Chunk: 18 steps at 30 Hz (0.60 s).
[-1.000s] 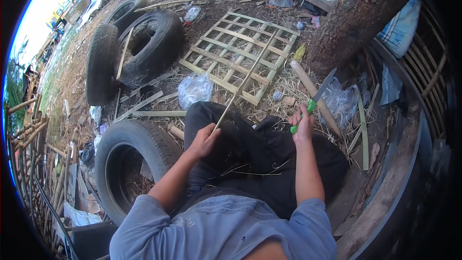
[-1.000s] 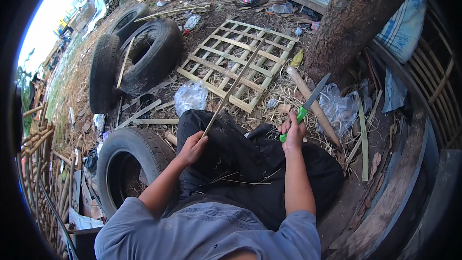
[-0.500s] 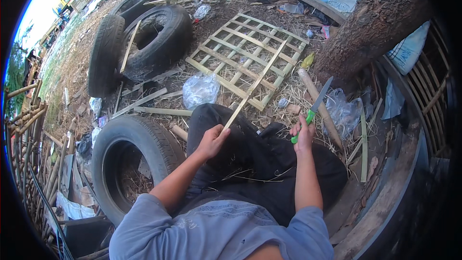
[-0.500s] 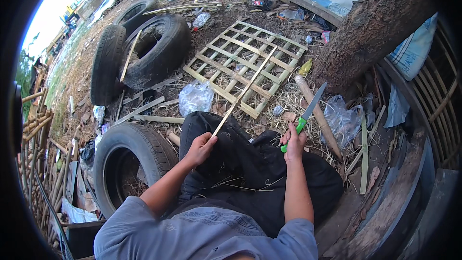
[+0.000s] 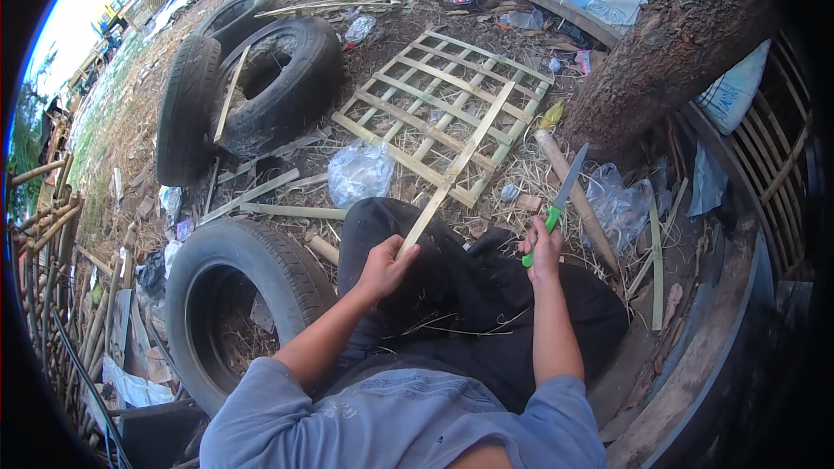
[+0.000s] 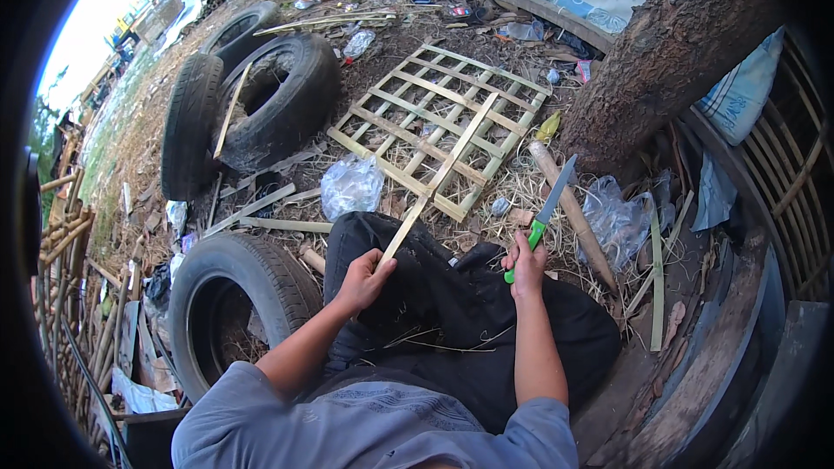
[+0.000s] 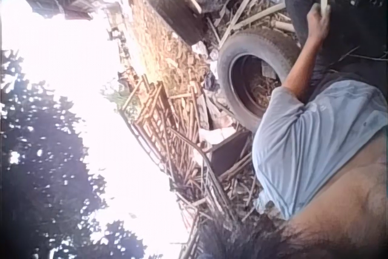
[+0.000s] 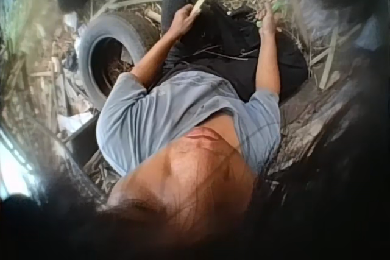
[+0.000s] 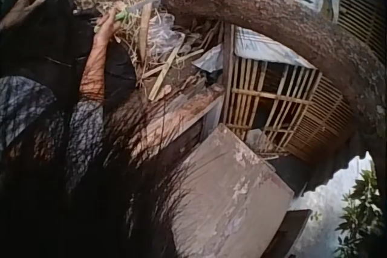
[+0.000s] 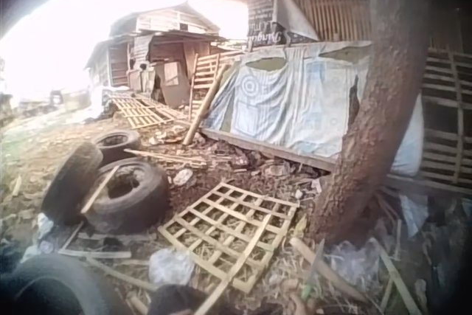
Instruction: The person positions bamboo strips onto a bamboo lattice frame, moves and turns the frame, and scrapes the bamboo strips with a knife.
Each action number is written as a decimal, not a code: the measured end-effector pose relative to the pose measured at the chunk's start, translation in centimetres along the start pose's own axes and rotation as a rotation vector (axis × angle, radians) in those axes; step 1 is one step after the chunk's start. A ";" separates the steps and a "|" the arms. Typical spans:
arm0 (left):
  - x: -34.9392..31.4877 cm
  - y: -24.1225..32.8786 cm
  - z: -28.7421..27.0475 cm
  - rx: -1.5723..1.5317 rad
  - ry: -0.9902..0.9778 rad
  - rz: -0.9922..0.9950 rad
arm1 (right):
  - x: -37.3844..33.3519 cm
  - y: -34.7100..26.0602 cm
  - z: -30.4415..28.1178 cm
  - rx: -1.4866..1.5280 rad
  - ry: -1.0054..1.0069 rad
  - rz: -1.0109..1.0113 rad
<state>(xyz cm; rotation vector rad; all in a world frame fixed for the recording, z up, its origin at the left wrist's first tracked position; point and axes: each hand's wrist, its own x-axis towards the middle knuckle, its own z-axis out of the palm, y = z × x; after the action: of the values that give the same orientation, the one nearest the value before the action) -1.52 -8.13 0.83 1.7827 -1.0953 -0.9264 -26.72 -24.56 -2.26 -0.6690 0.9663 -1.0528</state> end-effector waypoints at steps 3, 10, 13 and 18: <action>0.0 0.4 0.0 0.035 0.032 -0.012 | 0.1 0.1 0.1 0.021 0.012 0.003; -0.3 1.0 0.4 0.029 0.031 0.001 | 0.5 0.6 -0.4 -0.042 -0.003 0.003; -0.3 0.5 0.5 0.036 0.061 0.009 | 0.3 0.3 -0.1 -0.038 0.011 0.008; -0.1 0.6 0.6 0.071 0.066 -0.018 | 0.3 -0.2 -0.2 -0.005 0.023 -0.006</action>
<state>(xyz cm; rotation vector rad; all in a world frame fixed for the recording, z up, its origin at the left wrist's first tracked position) -2.30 -8.38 1.11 1.8704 -1.0841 -0.8431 -26.91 -24.89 -2.31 -0.6656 0.9880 -1.0654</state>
